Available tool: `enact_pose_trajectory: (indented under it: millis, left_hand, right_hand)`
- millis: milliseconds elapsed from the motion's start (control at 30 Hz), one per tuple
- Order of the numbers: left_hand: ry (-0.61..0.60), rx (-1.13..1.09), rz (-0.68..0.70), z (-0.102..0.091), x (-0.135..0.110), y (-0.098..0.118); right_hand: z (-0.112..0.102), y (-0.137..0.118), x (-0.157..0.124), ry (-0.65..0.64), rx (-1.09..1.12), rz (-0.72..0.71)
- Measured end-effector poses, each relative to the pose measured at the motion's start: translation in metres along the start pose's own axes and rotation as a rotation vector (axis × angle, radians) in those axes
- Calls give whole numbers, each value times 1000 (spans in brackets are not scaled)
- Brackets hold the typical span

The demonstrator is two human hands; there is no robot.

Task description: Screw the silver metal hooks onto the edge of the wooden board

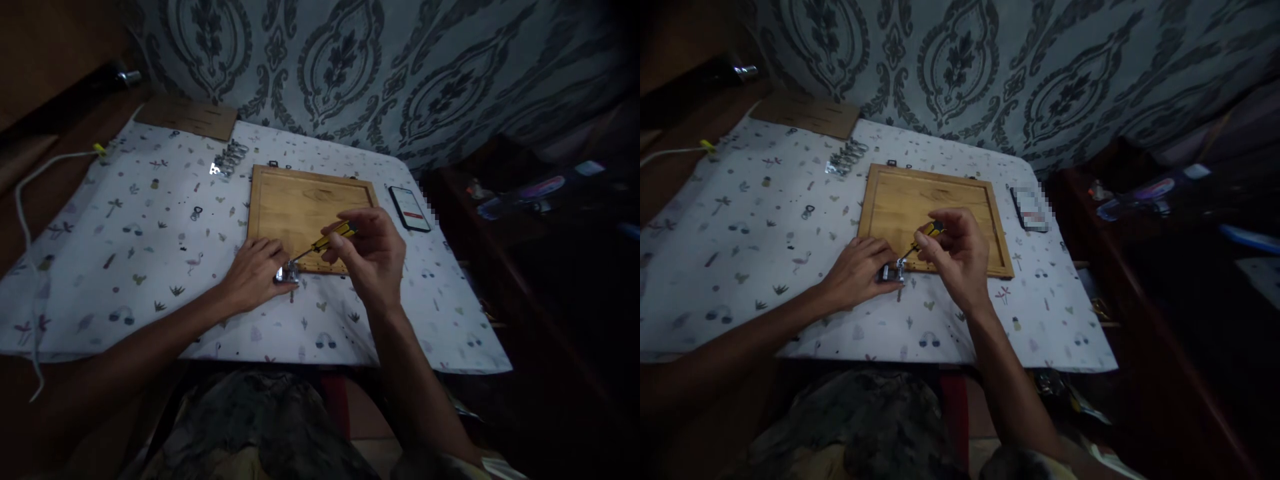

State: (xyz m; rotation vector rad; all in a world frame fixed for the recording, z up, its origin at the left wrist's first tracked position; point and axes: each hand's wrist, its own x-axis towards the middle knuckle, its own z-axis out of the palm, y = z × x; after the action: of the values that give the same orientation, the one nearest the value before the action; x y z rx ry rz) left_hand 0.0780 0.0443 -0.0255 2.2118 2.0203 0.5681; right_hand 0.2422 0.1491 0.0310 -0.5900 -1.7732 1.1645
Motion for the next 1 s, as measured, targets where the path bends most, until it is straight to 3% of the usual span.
enact_pose_trajectory:
  millis: [133,367,600,833,1000]
  left_hand:
    - [-8,13,-1,0,0,0]
    - [7,-8,-5,1,0,-2]
    - [42,-23,18,4,-1,-5]
    - [28,-24,0,3,-1,-4]
    - [37,-17,10,3,-1,-5]
  right_hand:
    - [-5,-3,-1,-78,-43,-22]
    - [5,-3,-1,0,17,24]
    - [4,-2,-4,-120,37,-5]
    - [11,-4,-1,-25,7,24]
    - [13,-2,2,-66,30,33]
